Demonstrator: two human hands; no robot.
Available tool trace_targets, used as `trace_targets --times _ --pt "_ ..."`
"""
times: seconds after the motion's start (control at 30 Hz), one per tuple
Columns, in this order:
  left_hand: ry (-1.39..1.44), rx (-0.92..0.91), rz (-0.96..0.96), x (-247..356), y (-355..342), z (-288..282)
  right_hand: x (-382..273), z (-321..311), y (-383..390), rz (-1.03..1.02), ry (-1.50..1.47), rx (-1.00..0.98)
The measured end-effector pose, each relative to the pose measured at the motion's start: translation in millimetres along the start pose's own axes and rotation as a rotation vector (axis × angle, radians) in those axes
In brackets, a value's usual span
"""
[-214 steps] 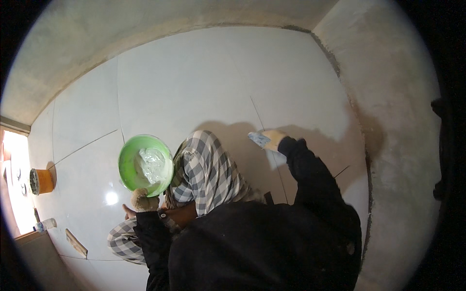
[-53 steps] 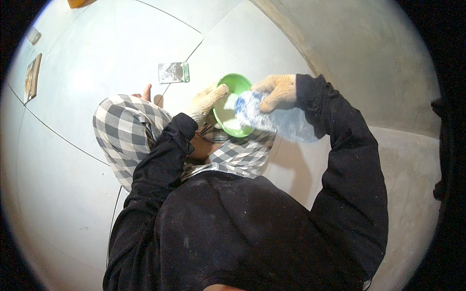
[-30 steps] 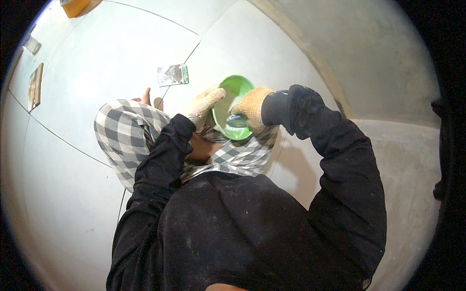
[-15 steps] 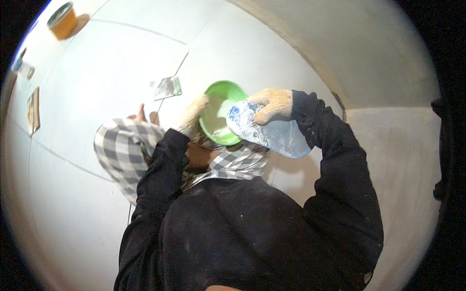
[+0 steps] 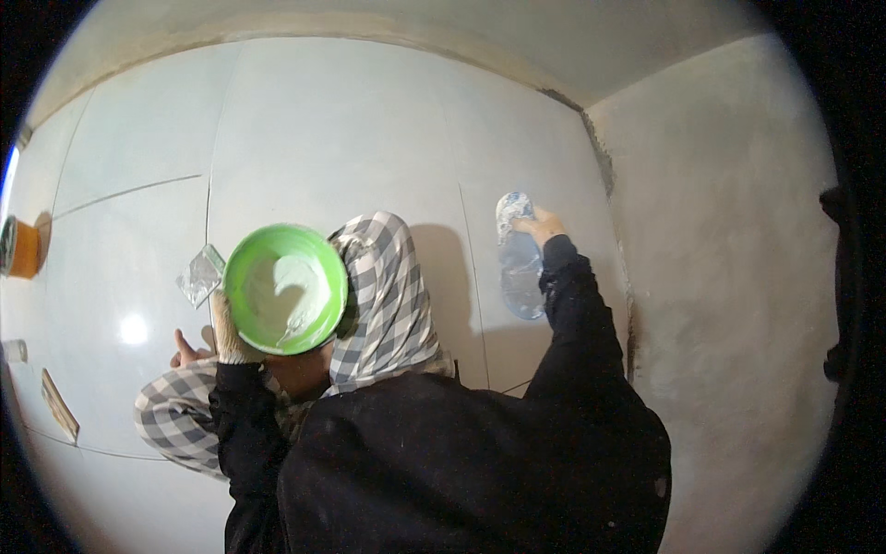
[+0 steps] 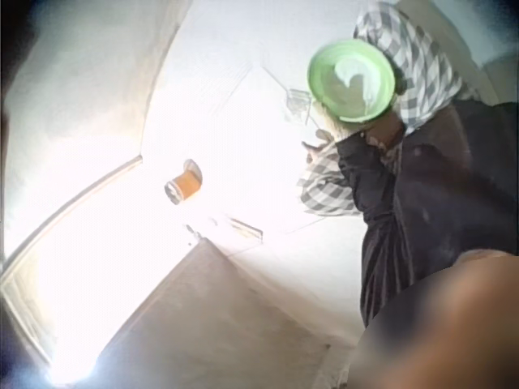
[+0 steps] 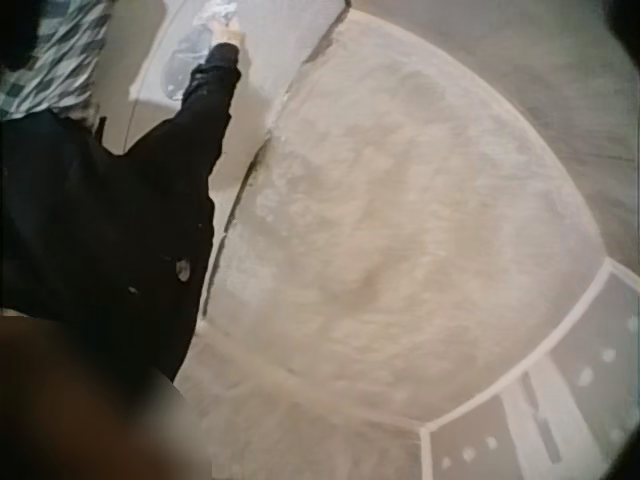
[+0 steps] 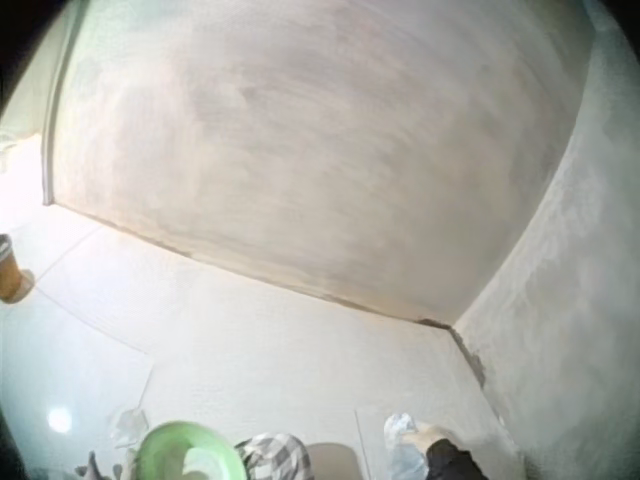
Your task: The person sits on a tiled floor and applies white grout to the gaps between tiles using a small rubber float. They repeatedly scoop grout from a green bowl and press it into the joints, smoothing the surface as they work.
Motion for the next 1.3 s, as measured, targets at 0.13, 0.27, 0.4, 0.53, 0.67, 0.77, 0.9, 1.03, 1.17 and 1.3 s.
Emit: trace_targets --times 0.13,0.27,0.4,0.53,0.67,0.77,0.9,1.03,1.17,1.3 --pt "0.036 -0.083 0.042 -5.1 -11.9 -33.4 44.3 21.0 -51.2 -0.054 0.091 0.072" --pt "-0.161 0.145 0.094 6.0 -15.1 -83.9 55.3 41.0 -109.8 -0.081 0.323 0.040" --pt "-0.076 0.314 0.103 17.0 -5.3 -99.9 51.1 57.6 -145.0 -0.068 0.481 -0.008" --pt "0.032 0.440 0.079 16.2 3.4 -101.7 42.1 70.4 -153.8 -0.055 0.545 0.002" --pt "-0.007 0.369 0.144 19.3 1.5 -103.3 39.2 81.4 -153.8 0.001 0.560 0.012" --pt "-0.055 0.270 0.105 18.7 -2.2 -107.4 41.8 91.6 -150.6 0.073 0.625 0.006" --pt "-0.291 0.350 0.157 33.1 3.5 -110.4 39.6 119.0 -135.8 -0.008 0.780 -0.045" --pt "-0.390 0.453 0.209 39.8 10.1 -99.9 61.1 144.3 -118.6 0.007 0.939 -0.113" --pt "-0.186 0.280 0.120 30.6 1.4 -95.9 82.8 153.2 -110.6 0.050 0.968 -0.110" --pt "-0.259 0.371 0.114 32.4 -3.5 -127.5 102.3 148.9 -110.9 0.069 0.967 -0.291"
Point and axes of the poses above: each hand's wrist, its own y-axis away from the middle knuckle, its own z-axis out of the palm, x = y × z, the point moved 10 cm from there along -y, towards the middle knuckle, and after that the axes turned 14 degrees about -y, right-handed, at the moved point
